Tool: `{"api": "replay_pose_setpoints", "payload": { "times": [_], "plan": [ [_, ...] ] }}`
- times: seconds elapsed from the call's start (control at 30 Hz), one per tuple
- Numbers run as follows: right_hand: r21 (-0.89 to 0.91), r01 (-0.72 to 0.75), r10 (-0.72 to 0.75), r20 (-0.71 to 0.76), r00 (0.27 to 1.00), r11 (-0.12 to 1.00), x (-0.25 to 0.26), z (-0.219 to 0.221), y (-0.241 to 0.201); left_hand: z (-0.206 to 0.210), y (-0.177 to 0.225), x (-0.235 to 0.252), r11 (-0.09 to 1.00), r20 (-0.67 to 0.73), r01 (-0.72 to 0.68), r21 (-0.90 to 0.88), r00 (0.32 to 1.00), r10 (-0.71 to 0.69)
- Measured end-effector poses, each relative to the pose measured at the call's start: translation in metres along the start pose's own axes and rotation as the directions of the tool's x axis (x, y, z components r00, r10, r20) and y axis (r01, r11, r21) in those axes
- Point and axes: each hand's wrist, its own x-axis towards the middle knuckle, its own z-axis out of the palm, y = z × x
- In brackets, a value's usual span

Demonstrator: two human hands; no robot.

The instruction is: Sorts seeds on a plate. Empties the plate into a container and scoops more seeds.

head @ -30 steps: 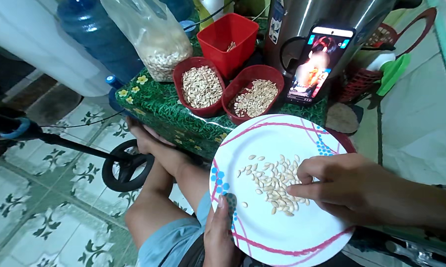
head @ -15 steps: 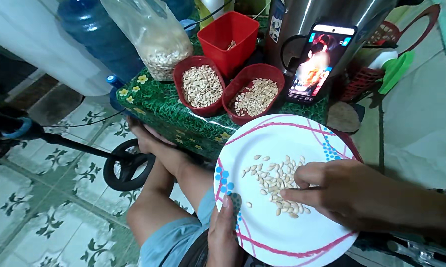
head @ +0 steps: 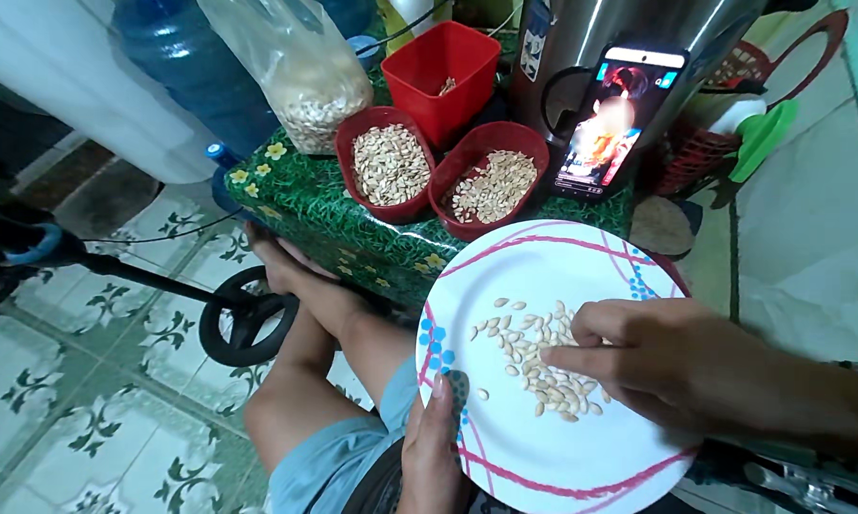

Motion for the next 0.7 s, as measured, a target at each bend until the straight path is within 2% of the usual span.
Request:
{"api": "replay_pose_setpoints", "payload": {
  "times": [0.1, 0.2, 0.33, 0.5, 0.7],
  "plan": [
    [-0.045, 0.017, -0.015, 0.045, 0.999, 0.999, 0.001, 0.001, -0.003, -0.001, 0.0, 0.0, 1.0, 0.014, 0.006, 0.005, 1.0, -0.006],
    [0.01, 0.037, -0.037, -0.008, 0.999, 0.999, 0.001, -0.001, -0.005, 0.0, 0.001, -0.001, 1.0, 0.014, 0.014, 0.01, 1.0, -0.014],
    [0.009, 0.055, -0.056, 0.053, 0.997, 0.998, 0.0, 0.001, -0.009, 0.0, 0.001, -0.001, 1.0, 0.017, 0.009, 0.007, 1.0, -0.009],
    [0.068, 0.067, -0.064, -0.043, 0.997, 0.995, -0.002, 0.001, -0.005, 0.001, 0.002, -0.001, 1.0, 0.007, 0.006, 0.009, 1.0, -0.006],
    [0.035, 0.002, -0.001, -0.041, 0.999, 0.999, -0.004, 0.0, 0.005, -0.002, 0.002, -0.001, 1.0, 0.014, -0.01, -0.025, 1.0, 0.01]
  ]
}}
